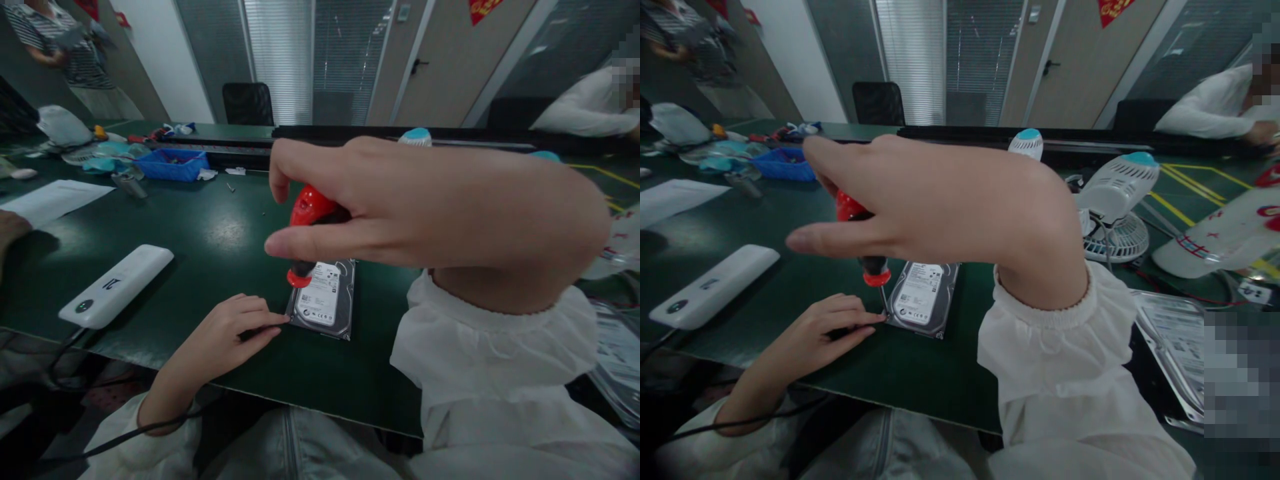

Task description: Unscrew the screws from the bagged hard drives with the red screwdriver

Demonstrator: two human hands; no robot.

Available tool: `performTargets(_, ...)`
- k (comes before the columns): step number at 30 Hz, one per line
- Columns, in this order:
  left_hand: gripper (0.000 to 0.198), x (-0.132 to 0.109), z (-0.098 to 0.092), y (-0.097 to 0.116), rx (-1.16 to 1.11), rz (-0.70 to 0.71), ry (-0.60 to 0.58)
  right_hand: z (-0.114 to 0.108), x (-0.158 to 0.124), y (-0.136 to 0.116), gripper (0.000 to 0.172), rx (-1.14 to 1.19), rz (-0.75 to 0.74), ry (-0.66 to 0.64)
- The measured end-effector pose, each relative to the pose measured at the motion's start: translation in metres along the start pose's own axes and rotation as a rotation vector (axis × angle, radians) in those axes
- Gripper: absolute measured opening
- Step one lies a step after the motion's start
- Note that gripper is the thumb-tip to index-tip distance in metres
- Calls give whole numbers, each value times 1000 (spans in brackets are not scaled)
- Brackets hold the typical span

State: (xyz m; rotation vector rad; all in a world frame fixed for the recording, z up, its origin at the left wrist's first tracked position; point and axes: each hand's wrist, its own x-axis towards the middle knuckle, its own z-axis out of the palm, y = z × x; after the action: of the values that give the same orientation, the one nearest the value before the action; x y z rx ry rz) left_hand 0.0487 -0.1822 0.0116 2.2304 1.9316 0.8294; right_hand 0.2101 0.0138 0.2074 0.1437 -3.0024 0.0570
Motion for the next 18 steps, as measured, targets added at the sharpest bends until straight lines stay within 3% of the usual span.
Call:
performTargets(5, 25, 0, 0, 0, -18, -14, -12, 1, -2, 1, 29, -19, 47, 5)
performTargets(8, 24, 0, 1, -1, -17, -17, -10, -1, -4, 1, 36, 5, 22, -11)
performTargets(18, 23, 0, 1, -2, -12, -2, 1, -2, -6, -1, 37, -6, 33, -13)
